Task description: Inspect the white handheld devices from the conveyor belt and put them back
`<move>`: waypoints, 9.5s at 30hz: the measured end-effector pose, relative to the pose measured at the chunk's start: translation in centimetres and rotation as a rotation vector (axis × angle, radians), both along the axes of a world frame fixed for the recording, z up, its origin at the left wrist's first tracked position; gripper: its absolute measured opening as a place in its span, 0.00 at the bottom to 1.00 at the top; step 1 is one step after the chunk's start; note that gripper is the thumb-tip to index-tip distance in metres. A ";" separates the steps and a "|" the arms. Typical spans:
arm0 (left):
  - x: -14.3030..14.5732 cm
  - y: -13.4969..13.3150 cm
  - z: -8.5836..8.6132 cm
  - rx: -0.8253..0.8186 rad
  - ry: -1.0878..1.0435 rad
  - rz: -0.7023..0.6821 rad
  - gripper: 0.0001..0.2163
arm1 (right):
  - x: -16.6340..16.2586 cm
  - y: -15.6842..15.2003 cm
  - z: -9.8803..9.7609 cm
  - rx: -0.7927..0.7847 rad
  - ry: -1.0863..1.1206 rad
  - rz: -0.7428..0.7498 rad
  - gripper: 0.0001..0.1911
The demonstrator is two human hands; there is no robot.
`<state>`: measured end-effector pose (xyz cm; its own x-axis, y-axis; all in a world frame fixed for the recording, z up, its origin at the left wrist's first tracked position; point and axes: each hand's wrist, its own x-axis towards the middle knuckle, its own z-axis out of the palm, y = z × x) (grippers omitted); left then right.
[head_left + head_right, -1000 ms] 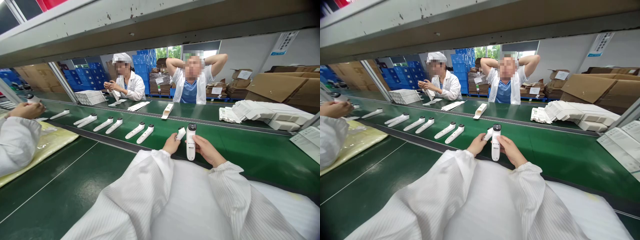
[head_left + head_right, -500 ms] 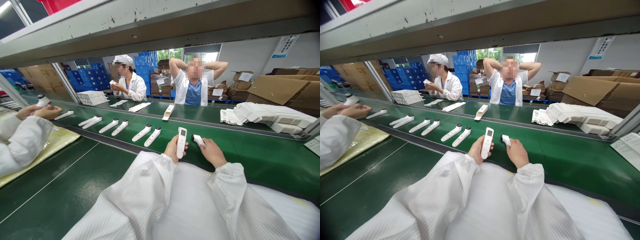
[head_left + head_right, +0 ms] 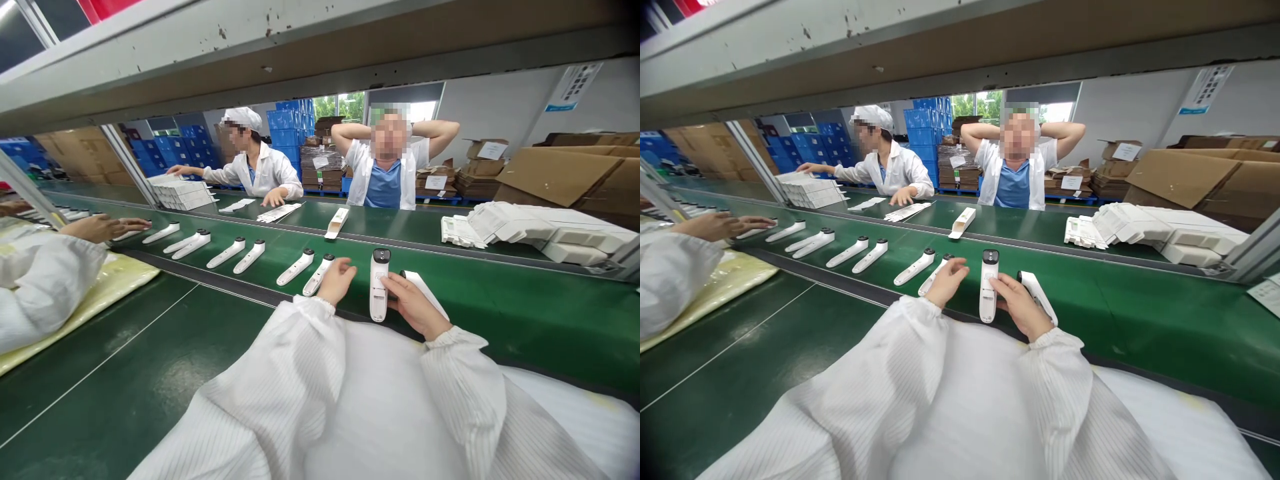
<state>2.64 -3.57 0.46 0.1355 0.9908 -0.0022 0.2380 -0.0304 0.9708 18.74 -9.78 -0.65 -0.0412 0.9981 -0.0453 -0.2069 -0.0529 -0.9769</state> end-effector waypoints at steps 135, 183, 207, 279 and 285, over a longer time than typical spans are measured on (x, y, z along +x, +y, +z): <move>2.6 -2.4 0.4 -0.463 -0.752 -0.163 0.10 | -1.1 0.4 0.0 0.144 -0.116 -0.072 0.21; -0.5 0.2 0.7 -0.234 -0.307 -0.161 0.10 | -1.0 0.1 0.4 0.053 0.075 -0.065 0.18; 0.3 -0.6 0.8 -0.580 -0.717 -0.164 0.12 | 1.0 1.7 -2.3 0.213 -0.889 -0.395 0.19; -2.0 1.4 1.0 -0.094 -0.160 -0.043 0.08 | -0.8 0.0 0.0 0.026 0.103 -0.057 0.14; -9.0 4.7 -0.5 0.166 0.756 0.445 0.19 | -0.8 -0.2 0.1 0.001 0.120 -0.043 0.12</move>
<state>-6.36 1.09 -0.03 -0.2412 0.9468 0.2131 0.8361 0.0912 0.5410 17.98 -9.95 -0.53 -0.0035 0.9991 -0.0412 -0.3244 -0.0401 -0.9451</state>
